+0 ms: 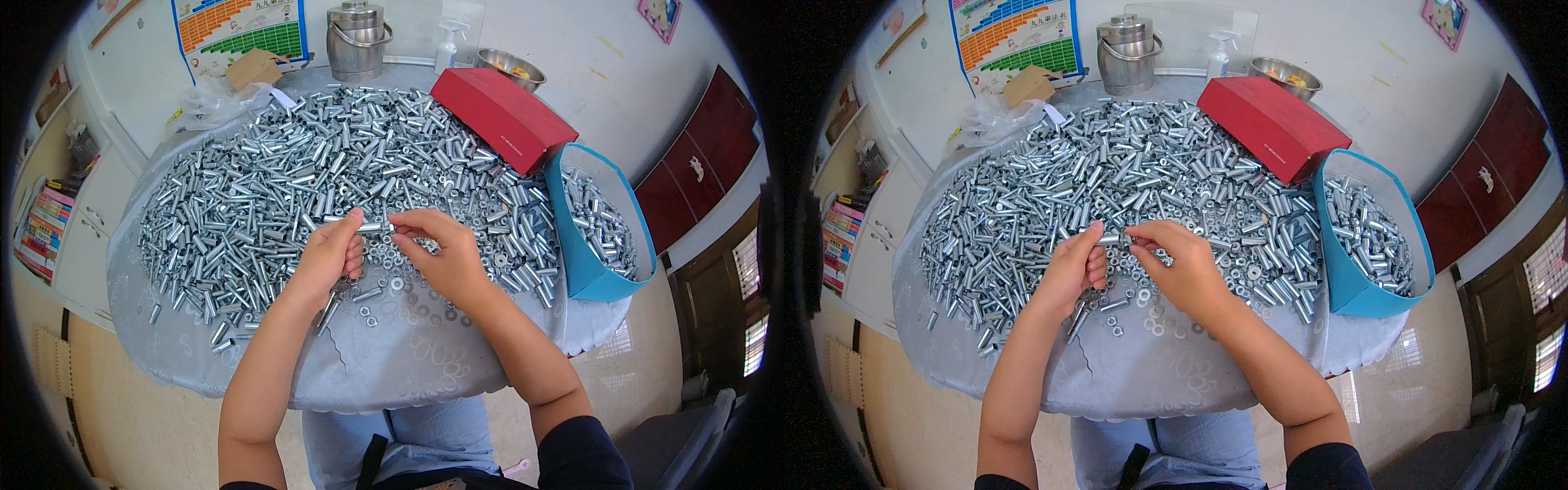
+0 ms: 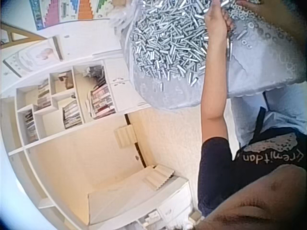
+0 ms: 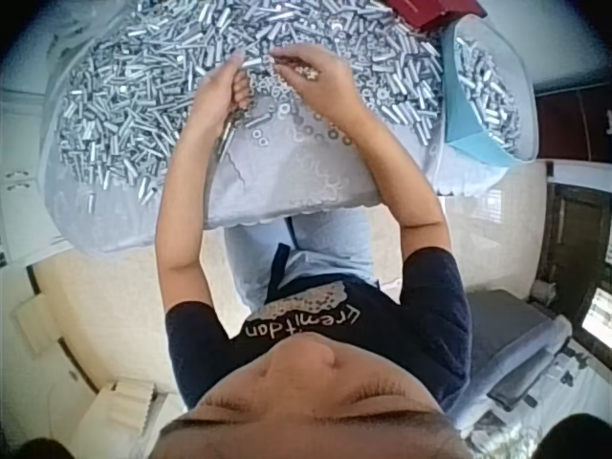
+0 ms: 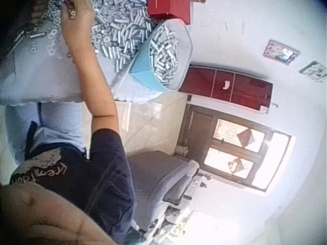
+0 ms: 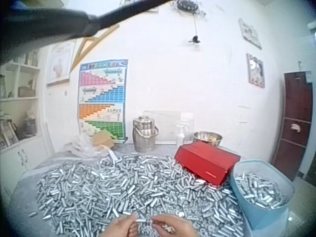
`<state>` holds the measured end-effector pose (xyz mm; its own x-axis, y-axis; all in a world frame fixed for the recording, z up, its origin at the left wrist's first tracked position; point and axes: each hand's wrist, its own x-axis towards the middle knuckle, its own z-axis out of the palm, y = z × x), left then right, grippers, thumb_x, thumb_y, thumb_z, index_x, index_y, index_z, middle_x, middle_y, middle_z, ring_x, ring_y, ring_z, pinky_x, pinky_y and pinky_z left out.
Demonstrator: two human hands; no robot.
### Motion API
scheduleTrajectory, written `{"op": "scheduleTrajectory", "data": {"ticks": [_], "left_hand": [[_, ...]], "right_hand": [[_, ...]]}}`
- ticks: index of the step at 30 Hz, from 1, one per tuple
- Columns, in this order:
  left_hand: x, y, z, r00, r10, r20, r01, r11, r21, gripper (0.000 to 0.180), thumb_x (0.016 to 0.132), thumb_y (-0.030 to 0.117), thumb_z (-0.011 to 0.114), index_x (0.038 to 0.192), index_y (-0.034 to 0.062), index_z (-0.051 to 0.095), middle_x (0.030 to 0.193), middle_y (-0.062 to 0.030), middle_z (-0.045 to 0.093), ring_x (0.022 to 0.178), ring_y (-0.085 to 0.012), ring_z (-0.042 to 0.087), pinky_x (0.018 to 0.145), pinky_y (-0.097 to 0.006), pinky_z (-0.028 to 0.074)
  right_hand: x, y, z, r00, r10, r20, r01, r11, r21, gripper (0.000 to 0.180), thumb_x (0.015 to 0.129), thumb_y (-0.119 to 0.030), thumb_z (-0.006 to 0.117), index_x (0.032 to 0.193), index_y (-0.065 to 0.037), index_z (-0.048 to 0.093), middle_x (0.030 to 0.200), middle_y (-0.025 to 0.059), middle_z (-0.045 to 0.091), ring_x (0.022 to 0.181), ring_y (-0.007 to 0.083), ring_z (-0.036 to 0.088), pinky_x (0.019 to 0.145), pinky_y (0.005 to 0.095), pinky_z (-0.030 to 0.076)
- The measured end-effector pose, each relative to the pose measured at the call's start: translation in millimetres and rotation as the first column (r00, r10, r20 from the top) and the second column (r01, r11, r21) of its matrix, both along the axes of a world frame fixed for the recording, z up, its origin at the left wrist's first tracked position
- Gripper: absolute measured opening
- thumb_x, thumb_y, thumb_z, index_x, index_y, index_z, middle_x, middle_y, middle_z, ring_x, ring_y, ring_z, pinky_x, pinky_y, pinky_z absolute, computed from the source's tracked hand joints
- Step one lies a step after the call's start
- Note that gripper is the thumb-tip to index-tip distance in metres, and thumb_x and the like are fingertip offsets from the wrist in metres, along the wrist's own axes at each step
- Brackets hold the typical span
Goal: The person sits at a table covered with a large pile of metal fasteners. They repeatedly pick up a cylindrical metal piece and a small washer, thread the washer onto the cylinder, and place the assembled unit into a blue container on the right.
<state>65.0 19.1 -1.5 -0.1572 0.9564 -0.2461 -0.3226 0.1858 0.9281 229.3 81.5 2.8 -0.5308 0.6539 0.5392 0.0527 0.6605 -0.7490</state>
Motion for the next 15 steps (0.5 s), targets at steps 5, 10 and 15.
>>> {"op": "scheduleTrajectory", "data": {"ticks": [5, 10, 15], "left_hand": [[-0.5, 0.1, -0.7, 1.0, -0.005, 0.011, 0.005, 1.0, 0.001, 0.043, 0.088, 0.043, 0.049, 0.06, 0.014, 0.033, 0.053, 0.0039, 0.032, 0.046, -0.0082, 0.034, 0.045, -0.023, 0.032], [0.7, -0.3, 1.2, 1.0, -0.015, 0.009, 0.015, 1.0, 0.006, 0.043, 0.088, 0.044, 0.047, 0.06, 0.014, 0.033, 0.054, 0.0038, 0.033, 0.047, -0.0081, 0.034, 0.045, -0.023, 0.033], [0.3, -1.0, 1.9, 1.0, -0.024, 0.011, 0.024, 1.0, 0.013, 0.044, 0.088, 0.045, 0.047, 0.06, 0.014, 0.033, 0.054, 0.0038, 0.033, 0.046, -0.0079, 0.033, 0.045, -0.023, 0.033]], "right_hand": [[-0.2, -0.8, 1.2, 1.0, 0.004, -0.01, -0.004, 0.999, -0.034, 0.025, 0.075, 0.003, 0.063, 0.099, 0.0, 0.062, 0.088, 0.0095, 0.061, 0.08, 0.0145, 0.062, 0.073, 0.0251, 0.051], [0.3, -0.7, 1.6, 1.0, 0.002, -0.013, -0.003, 1.0, -0.031, 0.024, 0.075, 0.002, 0.064, 0.099, 0.0, 0.062, 0.087, 0.0096, 0.062, 0.08, 0.0147, 0.062, 0.073, 0.0251, 0.051], [0.2, -1.6, 3.0, 1.0, -0.001, -0.019, 0.001, 0.999, -0.041, 0.023, 0.075, 0.0, 0.064, 0.098, 0.001, 0.062, 0.087, 0.0099, 0.062, 0.08, 0.0148, 0.062, 0.073, 0.025, 0.051]]}}
